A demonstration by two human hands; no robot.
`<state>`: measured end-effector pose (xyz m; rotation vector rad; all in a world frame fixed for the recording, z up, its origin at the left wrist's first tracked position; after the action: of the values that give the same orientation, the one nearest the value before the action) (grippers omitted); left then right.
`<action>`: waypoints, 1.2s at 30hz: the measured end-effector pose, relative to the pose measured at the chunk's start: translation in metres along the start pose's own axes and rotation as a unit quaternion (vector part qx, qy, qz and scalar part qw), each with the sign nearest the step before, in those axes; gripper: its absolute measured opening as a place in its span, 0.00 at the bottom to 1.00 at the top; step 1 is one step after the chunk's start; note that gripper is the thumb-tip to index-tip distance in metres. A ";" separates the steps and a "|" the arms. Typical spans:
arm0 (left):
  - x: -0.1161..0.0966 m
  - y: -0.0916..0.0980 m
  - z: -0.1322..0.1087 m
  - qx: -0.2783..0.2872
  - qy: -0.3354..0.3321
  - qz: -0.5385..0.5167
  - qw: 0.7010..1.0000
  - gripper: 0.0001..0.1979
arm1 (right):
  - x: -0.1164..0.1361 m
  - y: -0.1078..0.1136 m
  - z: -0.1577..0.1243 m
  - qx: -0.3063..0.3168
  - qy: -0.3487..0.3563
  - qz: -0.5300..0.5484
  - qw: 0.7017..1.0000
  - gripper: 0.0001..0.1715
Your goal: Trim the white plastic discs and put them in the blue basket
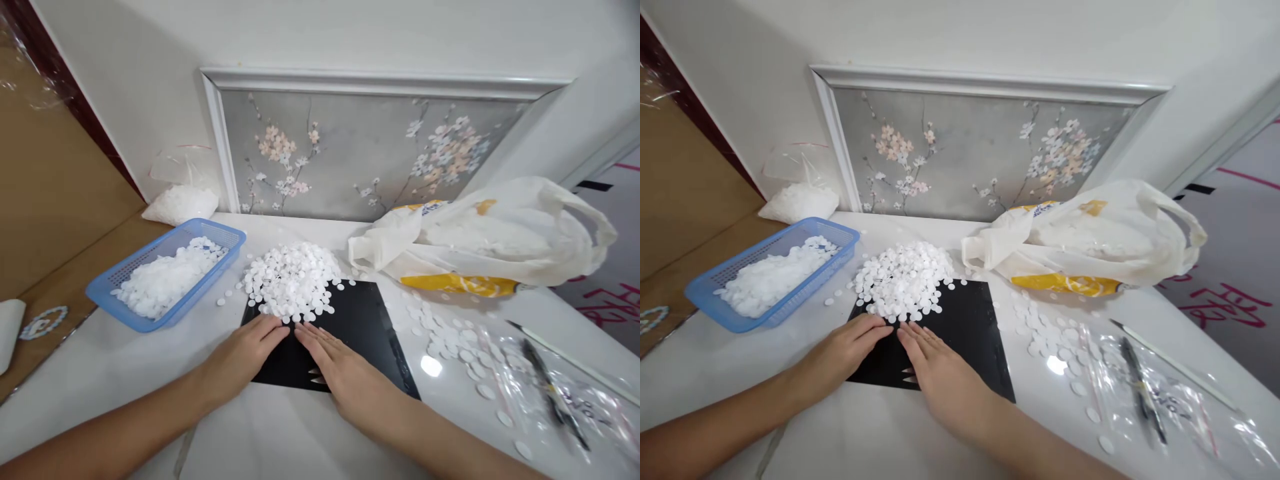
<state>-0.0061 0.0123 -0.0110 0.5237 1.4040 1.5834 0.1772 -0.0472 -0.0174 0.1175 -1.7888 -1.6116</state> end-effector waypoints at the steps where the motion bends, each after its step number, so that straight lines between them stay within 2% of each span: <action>1: -0.002 0.000 -0.007 -0.005 0.002 0.001 1.000 0.15 | 0.005 0.004 0.000 0.006 0.011 0.016 1.000 0.36; 4: -0.008 0.002 -0.025 0.029 0.013 -0.009 0.999 0.18 | 0.018 0.017 -0.011 0.059 0.053 0.139 0.987 0.39; 5: -0.011 0.003 -0.029 0.062 0.004 -0.019 0.998 0.23 | 0.018 0.021 -0.017 0.079 0.058 0.194 0.976 0.40; 6: -0.015 0.003 -0.032 0.092 -0.011 -0.028 0.995 0.29 | 0.014 0.024 -0.024 0.072 0.039 0.227 0.971 0.42; 8: -0.024 0.006 -0.031 0.138 -0.025 -0.039 0.989 0.42 | -0.002 0.028 -0.035 -0.023 -0.056 0.227 0.972 0.44; 10: -0.037 0.008 -0.024 0.163 -0.040 -0.063 0.984 0.49 | -0.020 0.027 -0.045 -0.080 -0.151 0.186 0.968 0.44; 11: -0.045 0.009 -0.020 0.176 -0.067 -0.091 0.978 0.49 | -0.027 0.026 -0.049 -0.096 -0.174 0.188 0.962 0.42; 14: -0.066 0.011 -0.012 0.262 -0.212 -0.199 0.920 0.40 | -0.038 0.028 -0.055 -0.104 -0.174 0.302 0.931 0.29; 15: -0.067 0.011 -0.011 0.258 -0.192 -0.190 0.928 0.40 | -0.040 0.032 -0.056 -0.129 -0.178 0.331 0.918 0.25; 17: -0.059 0.008 -0.013 0.199 -0.068 -0.113 0.971 0.45 | -0.044 0.040 -0.058 -0.209 -0.203 0.348 0.891 0.20; 18: -0.054 0.005 -0.015 0.181 -0.004 -0.068 0.981 0.45 | -0.046 0.044 -0.059 -0.244 -0.216 0.345 0.880 0.20; 19: -0.051 0.001 -0.017 0.178 0.029 -0.042 0.983 0.45 | -0.048 0.047 -0.058 -0.267 -0.226 0.343 0.872 0.20; 21: -0.053 -0.007 -0.018 0.185 0.049 -0.029 0.981 0.49 | -0.049 0.049 -0.057 -0.285 -0.229 0.349 0.863 0.21; 23: -0.063 -0.013 -0.009 0.191 0.045 -0.043 0.980 0.50 | -0.048 0.048 -0.055 -0.292 -0.217 0.347 0.864 0.21; 24: -0.072 -0.016 -0.001 0.197 0.019 -0.066 0.978 0.50 | -0.048 0.048 -0.055 -0.296 -0.209 0.345 0.866 0.21; 25: -0.082 -0.018 0.006 0.215 -0.040 -0.104 0.970 0.49 | -0.049 0.048 -0.056 -0.301 -0.202 0.343 0.867 0.21; 27: -0.100 -0.019 0.017 0.268 -0.201 -0.196 0.922 0.43 | -0.052 0.048 -0.061 -0.320 -0.195 0.338 0.863 0.20; 28: -0.105 -0.019 0.020 0.279 -0.254 -0.219 0.900 0.42 | -0.055 0.049 -0.065 -0.335 -0.197 0.334 0.859 0.20; 29: -0.104 -0.019 0.023 0.273 -0.246 -0.211 0.906 0.42 | -0.059 0.051 -0.068 -0.354 -0.201 0.331 0.851 0.19; 31: -0.093 -0.020 0.024 0.219 -0.088 -0.129 0.963 0.46 | -0.066 0.057 -0.075 -0.391 -0.212 0.329 0.833 0.18; 32: -0.086 -0.021 0.022 0.194 -0.001 -0.080 0.978 0.46 | -0.068 0.060 -0.077 -0.407 -0.217 0.328 0.824 0.18; 33: -0.082 -0.022 0.020 0.180 0.049 -0.046 0.981 0.47 | -0.070 0.063 -0.078 -0.420 -0.221 0.327 0.817 0.17; 34: -0.081 -0.023 0.017 0.169 0.070 -0.025 0.983 0.48 | -0.071 0.065 -0.079 -0.427 -0.220 0.328 0.814 0.17; 35: -0.085 -0.024 0.016 0.160 0.059 -0.021 0.985 0.49 | -0.071 0.066 -0.078 -0.429 -0.216 0.327 0.813 0.17; 36: -0.093 -0.025 0.016 0.163 0.006 -0.040 0.986 0.49 | -0.070 0.066 -0.077 -0.427 -0.210 0.327 0.817 0.17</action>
<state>0.0602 -0.0590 -0.0066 0.6423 1.6854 1.3009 0.2972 -0.0612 0.0085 -1.2130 -0.9980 -1.7926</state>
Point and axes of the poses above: each hand's wrist, its own z-axis towards the middle knuckle, its own y-axis out of the back of the hand, x = y × z, the point moved 2 cm from there along z, towards the middle knuckle, and after that the axes turned 3 degrees about -z, right-handed, at the moved point
